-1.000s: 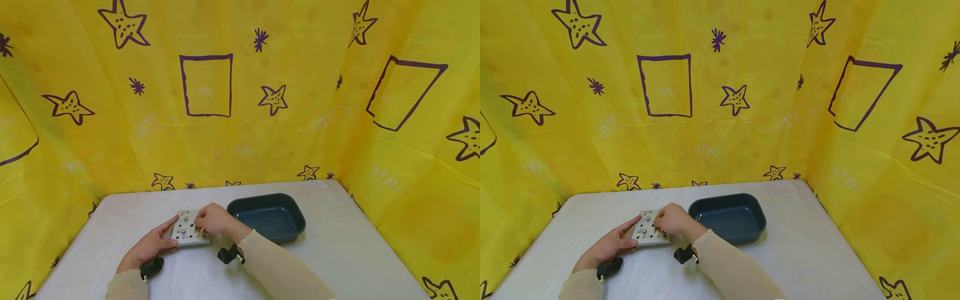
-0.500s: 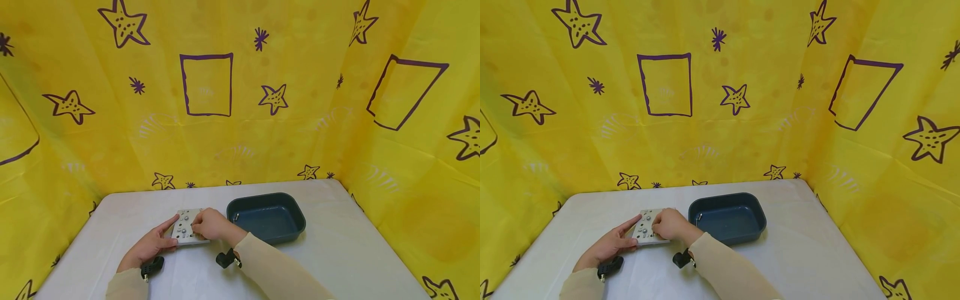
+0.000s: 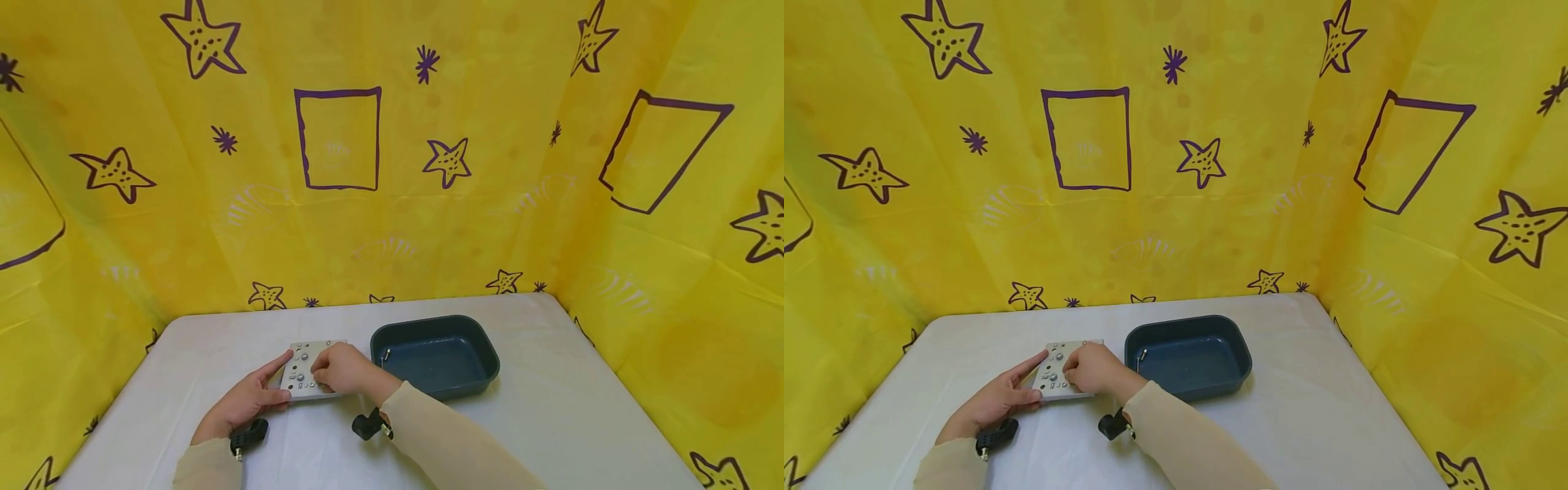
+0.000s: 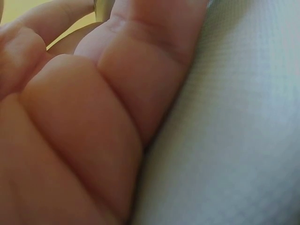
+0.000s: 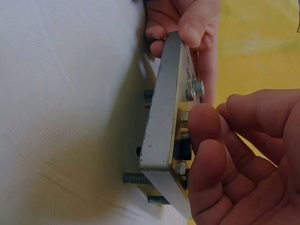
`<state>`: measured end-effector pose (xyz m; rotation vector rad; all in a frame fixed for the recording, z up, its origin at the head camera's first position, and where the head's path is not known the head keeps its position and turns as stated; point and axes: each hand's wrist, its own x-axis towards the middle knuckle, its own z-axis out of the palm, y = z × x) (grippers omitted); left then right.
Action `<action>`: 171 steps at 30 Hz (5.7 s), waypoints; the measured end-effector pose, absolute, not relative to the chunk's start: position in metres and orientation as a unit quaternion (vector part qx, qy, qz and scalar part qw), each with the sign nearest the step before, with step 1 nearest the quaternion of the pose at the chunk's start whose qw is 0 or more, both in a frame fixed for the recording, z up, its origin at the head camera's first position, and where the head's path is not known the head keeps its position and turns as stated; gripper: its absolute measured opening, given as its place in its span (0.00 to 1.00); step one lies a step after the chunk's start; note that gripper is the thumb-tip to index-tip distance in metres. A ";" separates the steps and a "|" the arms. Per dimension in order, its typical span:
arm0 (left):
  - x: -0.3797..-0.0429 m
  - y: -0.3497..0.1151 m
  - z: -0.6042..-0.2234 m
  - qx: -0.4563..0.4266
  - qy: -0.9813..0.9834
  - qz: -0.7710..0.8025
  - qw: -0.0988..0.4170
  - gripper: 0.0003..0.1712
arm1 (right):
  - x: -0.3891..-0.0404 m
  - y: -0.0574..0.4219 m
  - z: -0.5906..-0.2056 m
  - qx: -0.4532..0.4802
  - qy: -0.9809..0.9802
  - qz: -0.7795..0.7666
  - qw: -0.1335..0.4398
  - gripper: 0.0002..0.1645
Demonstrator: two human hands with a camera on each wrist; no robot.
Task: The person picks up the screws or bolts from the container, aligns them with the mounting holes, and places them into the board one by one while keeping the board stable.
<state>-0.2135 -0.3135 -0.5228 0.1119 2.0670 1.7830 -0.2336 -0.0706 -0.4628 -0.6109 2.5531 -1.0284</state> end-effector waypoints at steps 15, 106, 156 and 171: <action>-0.214 -0.312 -0.521 0.021 0.761 0.619 0.192 0.57 | -0.242 -0.010 -0.438 -0.112 0.765 -0.621 0.124 0.09; -0.210 -0.320 -0.523 0.017 0.744 0.640 0.190 0.56 | -0.292 0.024 -0.436 -0.018 0.670 -0.724 0.164 0.14; -0.215 -0.310 -0.520 0.023 0.748 0.636 0.189 0.55 | -0.293 -0.097 -0.459 -0.035 0.812 -0.571 0.116 0.08; -0.210 -0.313 -0.519 0.009 0.775 0.606 0.178 0.55 | -0.275 0.052 -0.420 -0.068 0.679 -0.727 0.082 0.20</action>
